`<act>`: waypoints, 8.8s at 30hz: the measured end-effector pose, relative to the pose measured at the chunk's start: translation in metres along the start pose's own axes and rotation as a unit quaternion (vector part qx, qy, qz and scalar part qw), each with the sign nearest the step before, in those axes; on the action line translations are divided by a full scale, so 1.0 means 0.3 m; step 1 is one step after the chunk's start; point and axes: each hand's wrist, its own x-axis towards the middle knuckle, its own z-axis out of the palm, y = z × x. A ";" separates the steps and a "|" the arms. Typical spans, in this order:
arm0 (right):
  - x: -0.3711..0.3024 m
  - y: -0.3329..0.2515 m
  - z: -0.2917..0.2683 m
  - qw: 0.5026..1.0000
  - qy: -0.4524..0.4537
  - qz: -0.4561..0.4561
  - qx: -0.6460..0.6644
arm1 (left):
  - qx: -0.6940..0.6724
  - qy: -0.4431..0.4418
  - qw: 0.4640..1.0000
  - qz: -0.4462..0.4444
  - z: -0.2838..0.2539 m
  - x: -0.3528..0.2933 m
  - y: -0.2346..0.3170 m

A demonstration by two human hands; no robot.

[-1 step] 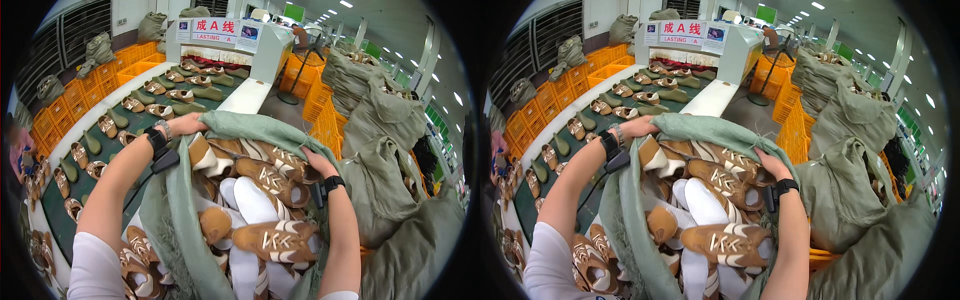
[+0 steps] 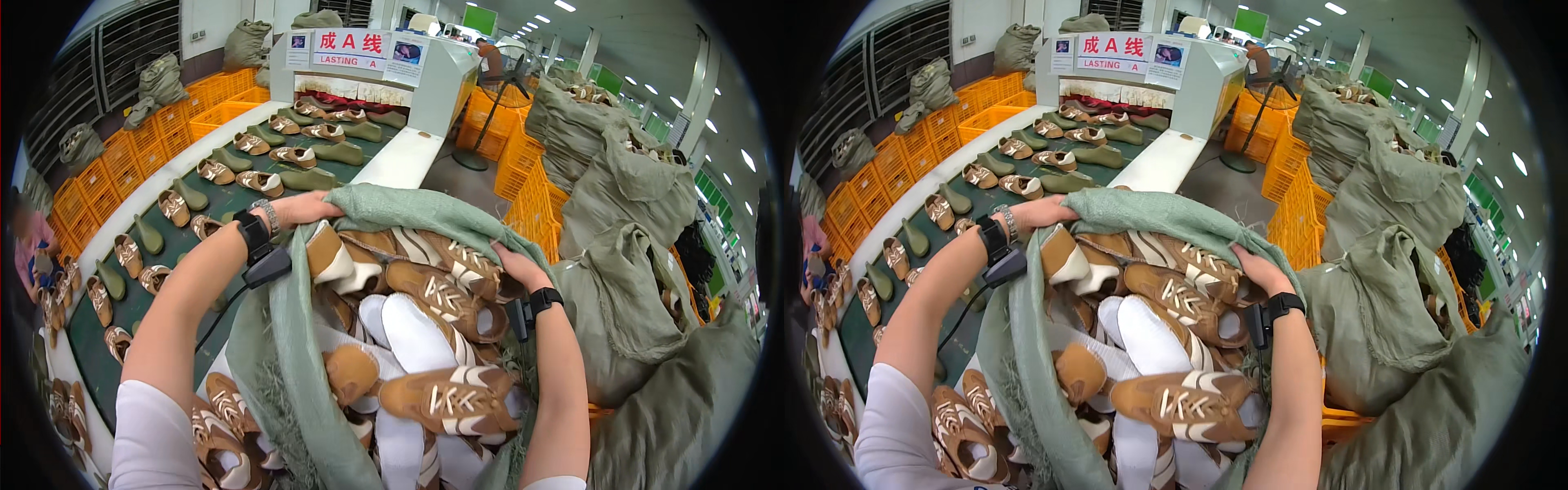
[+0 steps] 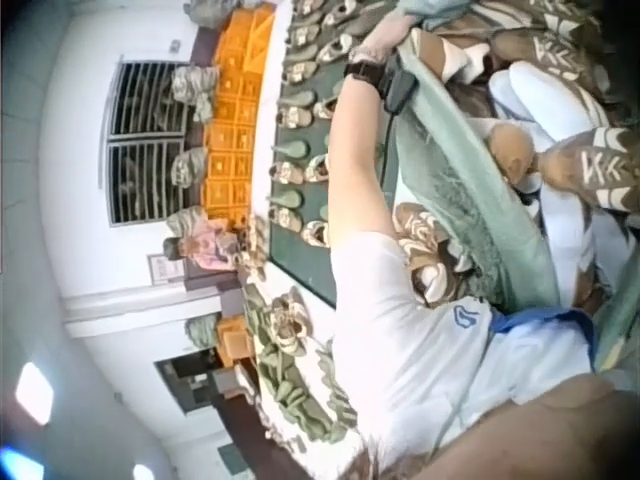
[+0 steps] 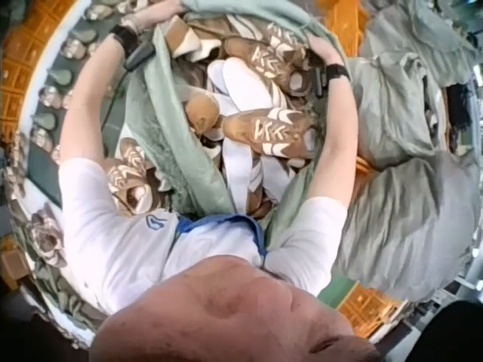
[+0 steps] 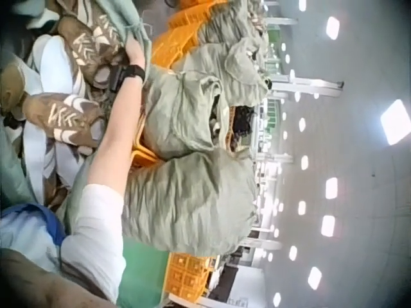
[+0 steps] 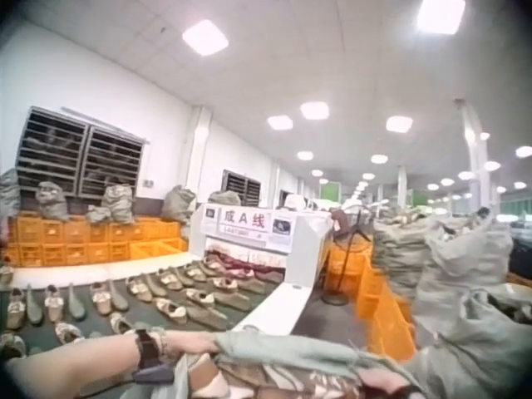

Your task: The person sorts shoes from a bag onto a table and then inserts green shoe lasts into the shoes. After tightening the laces, the person places the assembled shoes onto a conveyor belt and moves the remaining lasts into a bin.

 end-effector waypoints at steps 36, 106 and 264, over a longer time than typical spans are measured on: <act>-0.258 0.260 -0.050 0.855 -0.269 0.048 0.441 | -0.130 0.011 0.986 -0.101 0.027 -0.390 -0.445; -0.861 0.795 0.049 0.913 0.361 -0.170 -0.084 | 0.190 0.222 0.951 -0.101 -0.145 -0.675 -0.315; -0.795 -0.163 0.393 0.874 0.283 -0.083 0.387 | 0.105 0.109 0.983 0.107 0.795 -1.781 0.075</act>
